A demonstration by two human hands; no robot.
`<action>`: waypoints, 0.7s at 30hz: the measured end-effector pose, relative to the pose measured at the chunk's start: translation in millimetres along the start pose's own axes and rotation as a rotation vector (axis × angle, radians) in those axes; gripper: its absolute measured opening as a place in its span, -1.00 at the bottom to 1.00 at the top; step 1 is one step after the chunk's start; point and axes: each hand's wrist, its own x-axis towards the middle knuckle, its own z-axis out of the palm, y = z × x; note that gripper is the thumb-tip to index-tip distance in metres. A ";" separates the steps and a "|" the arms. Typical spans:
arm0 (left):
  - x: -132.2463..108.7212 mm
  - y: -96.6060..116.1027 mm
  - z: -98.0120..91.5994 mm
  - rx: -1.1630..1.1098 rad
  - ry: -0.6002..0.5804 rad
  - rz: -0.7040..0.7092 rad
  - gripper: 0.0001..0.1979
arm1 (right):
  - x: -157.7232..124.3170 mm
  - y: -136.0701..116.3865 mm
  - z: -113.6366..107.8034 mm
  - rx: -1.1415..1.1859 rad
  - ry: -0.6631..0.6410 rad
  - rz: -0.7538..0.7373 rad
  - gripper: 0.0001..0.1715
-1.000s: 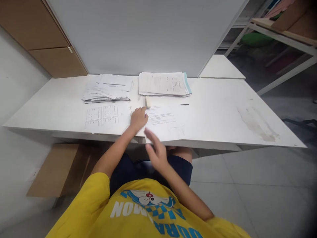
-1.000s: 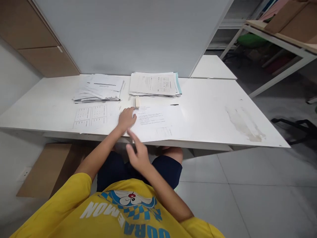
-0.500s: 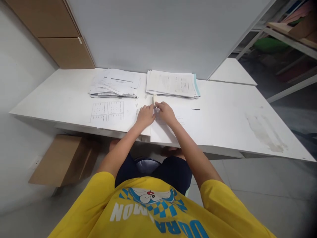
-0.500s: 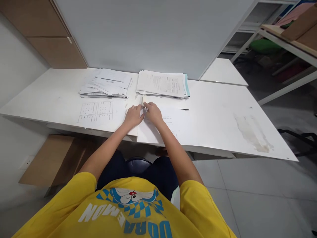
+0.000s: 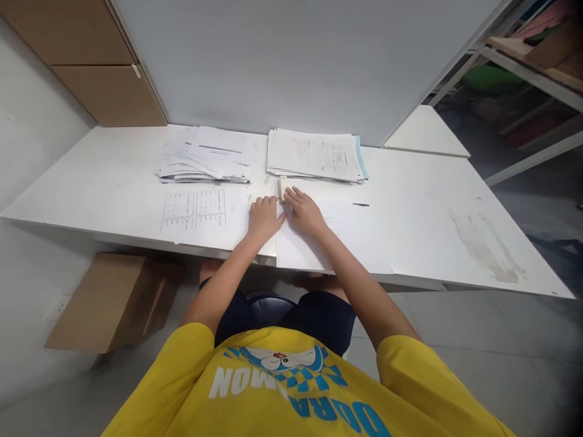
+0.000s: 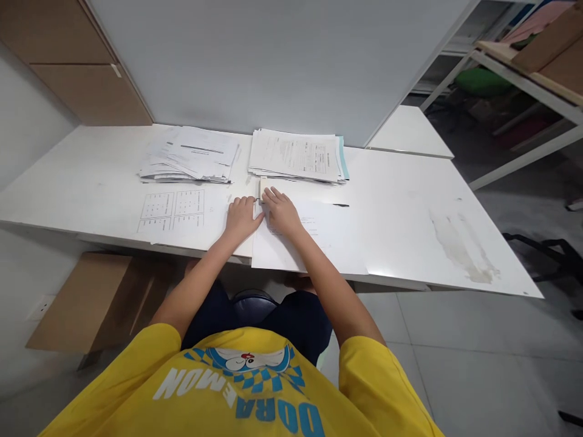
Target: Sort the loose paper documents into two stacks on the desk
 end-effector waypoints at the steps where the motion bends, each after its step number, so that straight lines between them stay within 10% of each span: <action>1: 0.4 -0.3 0.1 -0.002 -0.001 -0.005 -0.67 | -1.9 -0.9 0.4 -0.017 -0.007 0.010 -0.28; 14: 7.6 -8.7 2.6 0.008 0.010 0.014 -0.67 | 12.3 22.3 -36.4 0.239 -0.048 0.074 -0.43; 21: 2.6 -7.7 4.7 -0.040 0.046 0.012 -0.52 | -11.6 56.9 -35.4 -0.013 0.035 0.202 -0.72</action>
